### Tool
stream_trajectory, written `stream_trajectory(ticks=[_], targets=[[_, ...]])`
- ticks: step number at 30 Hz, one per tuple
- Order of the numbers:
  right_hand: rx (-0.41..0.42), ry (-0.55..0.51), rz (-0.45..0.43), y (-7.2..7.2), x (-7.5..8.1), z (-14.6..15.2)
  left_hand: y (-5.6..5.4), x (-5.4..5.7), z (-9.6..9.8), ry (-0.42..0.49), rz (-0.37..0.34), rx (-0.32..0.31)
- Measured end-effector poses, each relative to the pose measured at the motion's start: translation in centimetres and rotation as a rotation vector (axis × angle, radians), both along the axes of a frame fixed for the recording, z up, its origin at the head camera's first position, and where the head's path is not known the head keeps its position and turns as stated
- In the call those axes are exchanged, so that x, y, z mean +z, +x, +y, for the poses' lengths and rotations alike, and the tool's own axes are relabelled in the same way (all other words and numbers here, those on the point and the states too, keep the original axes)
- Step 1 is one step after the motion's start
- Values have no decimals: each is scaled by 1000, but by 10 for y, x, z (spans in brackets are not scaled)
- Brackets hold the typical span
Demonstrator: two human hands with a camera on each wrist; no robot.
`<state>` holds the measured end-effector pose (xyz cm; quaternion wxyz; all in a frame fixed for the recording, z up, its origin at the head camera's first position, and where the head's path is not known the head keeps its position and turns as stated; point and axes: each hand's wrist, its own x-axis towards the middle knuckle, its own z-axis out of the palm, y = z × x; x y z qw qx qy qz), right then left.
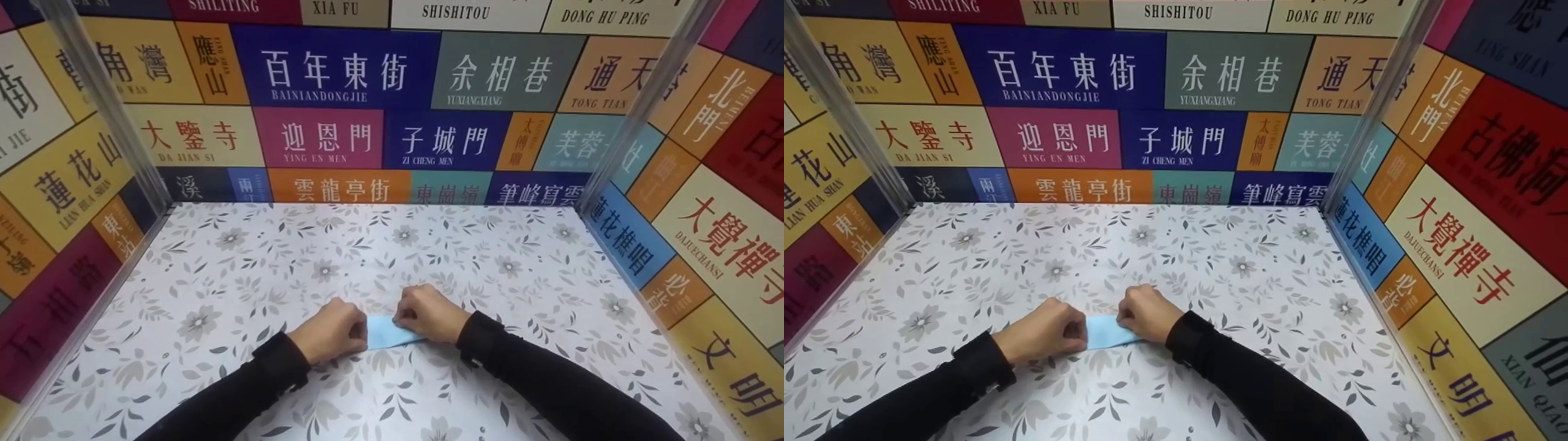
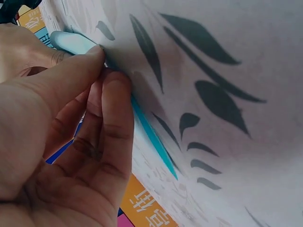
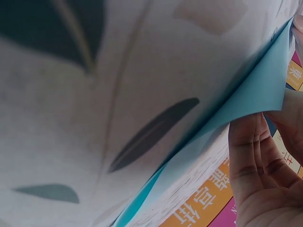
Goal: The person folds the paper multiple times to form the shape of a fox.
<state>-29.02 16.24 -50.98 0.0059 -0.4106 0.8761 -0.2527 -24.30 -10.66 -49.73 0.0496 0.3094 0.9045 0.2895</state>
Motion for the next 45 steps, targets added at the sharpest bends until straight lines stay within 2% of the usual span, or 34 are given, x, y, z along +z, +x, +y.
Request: stream_trajectory(ticks=[5,13,21,29,41,45], targets=[[-6,4,-2,0,0,0,1,-2,-5,3,16,-9],[-17,5,-1,0,1,-2,2,-1,-5,-10,19,20],[-11,2,-12,0,0,-1,-1,0,5,-3,76,5],[4,-10,16,-1,0,1,-3,-4,18,-6,184,-89],[22,-14,35,-2,-1,0,-5,-8,17,-39,231,-166],[16,5,14,-1,2,-1,-6,-8,17,-46,219,-161]])
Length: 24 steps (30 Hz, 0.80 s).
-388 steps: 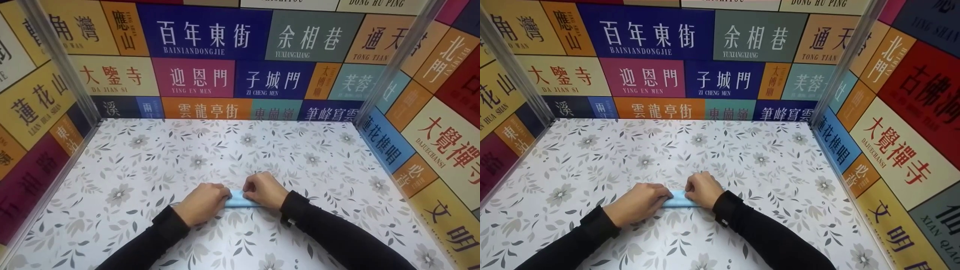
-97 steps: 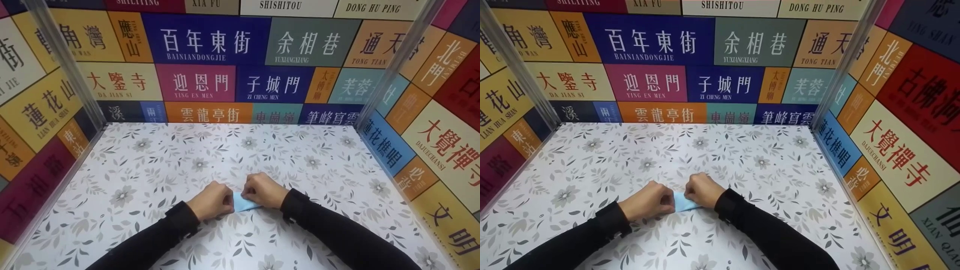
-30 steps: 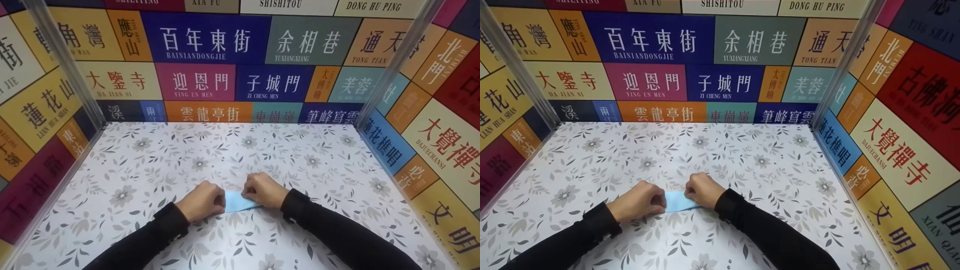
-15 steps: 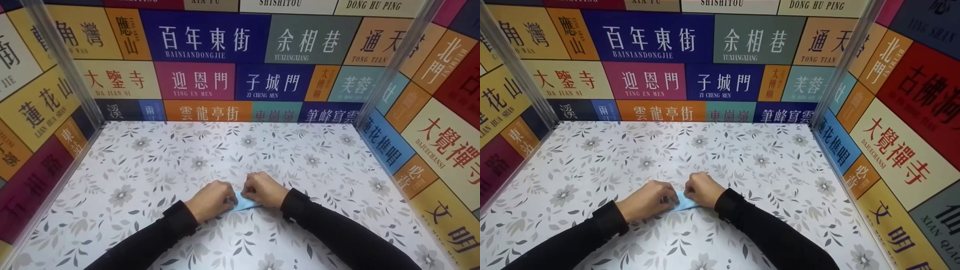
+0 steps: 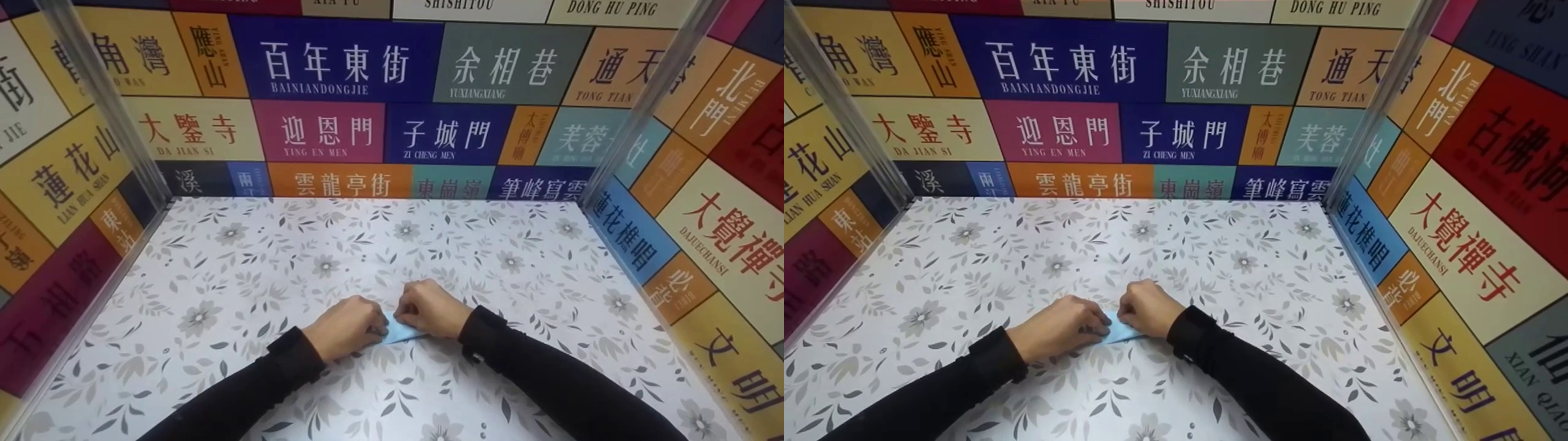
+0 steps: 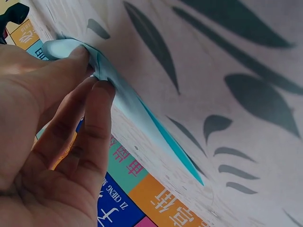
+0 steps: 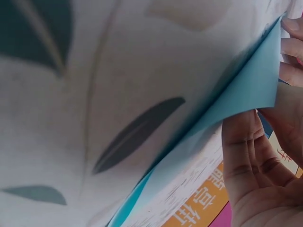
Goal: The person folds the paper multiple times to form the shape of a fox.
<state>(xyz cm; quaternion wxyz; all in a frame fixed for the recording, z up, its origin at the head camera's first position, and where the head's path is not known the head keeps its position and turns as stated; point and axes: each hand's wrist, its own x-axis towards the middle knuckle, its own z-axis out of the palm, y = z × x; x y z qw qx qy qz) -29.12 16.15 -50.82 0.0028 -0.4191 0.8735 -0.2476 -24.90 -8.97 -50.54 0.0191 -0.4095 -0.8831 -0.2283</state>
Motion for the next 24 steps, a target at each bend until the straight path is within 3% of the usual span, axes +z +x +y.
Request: stream_trajectory(ticks=[14,24], targets=[[15,6,-35,12,29,-3,-1,-1,-2,25,-2,-10],[1,47,-51,21,18,-13,-1,-2,-2,30,0,-11]])
